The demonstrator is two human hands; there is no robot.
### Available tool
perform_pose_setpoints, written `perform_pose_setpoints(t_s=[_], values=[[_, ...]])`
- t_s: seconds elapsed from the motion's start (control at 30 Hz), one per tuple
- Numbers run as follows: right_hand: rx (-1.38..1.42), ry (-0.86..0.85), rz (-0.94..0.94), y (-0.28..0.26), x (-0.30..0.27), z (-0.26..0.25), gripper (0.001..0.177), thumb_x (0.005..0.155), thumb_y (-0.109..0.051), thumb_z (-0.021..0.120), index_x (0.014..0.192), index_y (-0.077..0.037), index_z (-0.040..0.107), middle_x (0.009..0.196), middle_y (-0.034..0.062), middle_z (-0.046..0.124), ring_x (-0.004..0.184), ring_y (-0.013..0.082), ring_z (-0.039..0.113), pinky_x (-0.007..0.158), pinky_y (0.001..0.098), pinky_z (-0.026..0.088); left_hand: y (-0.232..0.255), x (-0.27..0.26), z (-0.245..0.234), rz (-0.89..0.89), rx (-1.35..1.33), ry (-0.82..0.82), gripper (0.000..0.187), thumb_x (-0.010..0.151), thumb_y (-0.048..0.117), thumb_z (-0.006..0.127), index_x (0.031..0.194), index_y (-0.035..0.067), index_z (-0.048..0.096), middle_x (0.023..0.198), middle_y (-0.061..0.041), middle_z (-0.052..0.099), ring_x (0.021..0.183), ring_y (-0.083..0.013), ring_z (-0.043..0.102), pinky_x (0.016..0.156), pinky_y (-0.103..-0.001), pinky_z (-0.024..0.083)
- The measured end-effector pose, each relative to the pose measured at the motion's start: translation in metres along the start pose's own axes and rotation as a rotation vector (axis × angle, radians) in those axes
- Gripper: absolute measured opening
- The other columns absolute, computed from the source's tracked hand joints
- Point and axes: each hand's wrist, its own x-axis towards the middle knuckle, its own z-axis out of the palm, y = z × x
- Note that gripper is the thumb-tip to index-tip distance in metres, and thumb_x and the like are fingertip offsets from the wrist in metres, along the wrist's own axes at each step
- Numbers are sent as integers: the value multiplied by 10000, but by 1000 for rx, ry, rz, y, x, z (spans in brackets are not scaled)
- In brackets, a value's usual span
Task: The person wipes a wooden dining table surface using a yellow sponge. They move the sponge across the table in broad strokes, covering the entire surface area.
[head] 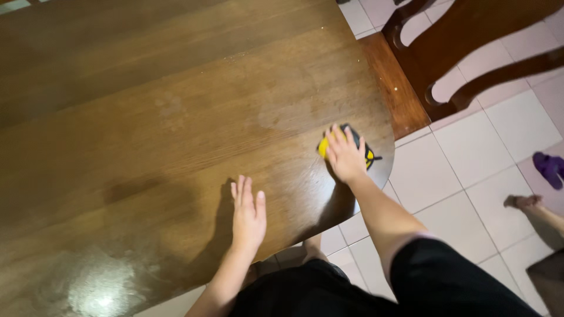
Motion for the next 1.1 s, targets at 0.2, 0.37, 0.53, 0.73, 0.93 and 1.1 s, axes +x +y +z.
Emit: perform_pose_setpoints(t_s=[0.2, 0.37, 0.53, 0.73, 0.93, 1.1], values=[[-115, 2, -171, -33, 1, 23, 633, 973, -355, 466, 1546, -103, 369, 1678, 100, 272, 1538, 411, 174, 1163, 715, 125, 33, -3, 64, -30, -17, 57, 557, 1052, 303, 487, 1497, -27, 431, 1626, -237, 338, 1553, -429, 200, 1207, -482, 282], [177, -78, -859, -16, -117, -9, 559, 972, -397, 555, 1471, -145, 545, 1578, 75, 457, 1525, 348, 301, 1218, 657, 181, 60, 11, 101, -17, -68, 103, 556, 1054, 303, 491, 1494, -33, 435, 1628, -243, 342, 1552, -438, 204, 1212, -479, 283], [-443, -308, -393, 75, -55, -37, 580, 963, -353, 468, 1504, -142, 453, 1644, 123, 352, 1506, 328, 277, 1169, 639, 188, 75, 16, 118, -39, -64, 104, 551, 1070, 310, 467, 1496, -38, 432, 1631, -256, 327, 1555, -442, 190, 1218, -480, 273], [-74, -14, -77, 102, 51, -25, 596, 1022, -334, 411, 1589, -176, 316, 1689, 59, 233, 1552, 340, 188, 1204, 650, 141, 78, 24, 124, -41, -47, 93, 564, 1070, 330, 454, 1496, -39, 429, 1633, -252, 327, 1559, -435, 186, 1221, -482, 265], [-253, -261, -432, 26, -52, -25, 641, 981, -341, 470, 1571, -118, 358, 1661, 117, 260, 1506, 404, 203, 1141, 684, 161, 83, 38, 120, -50, -47, 86, 578, 1055, 330, 464, 1500, -37, 427, 1632, -243, 323, 1552, -431, 182, 1204, -474, 263], [-152, -457, -477, 49, -59, -56, 634, 936, -380, 533, 1528, -182, 429, 1668, 65, 297, 1534, 326, 232, 1188, 622, 200, 86, 56, 110, -25, -49, 147, 566, 1064, 313, 467, 1498, -47, 427, 1634, -249, 327, 1556, -436, 191, 1217, -471, 265]])
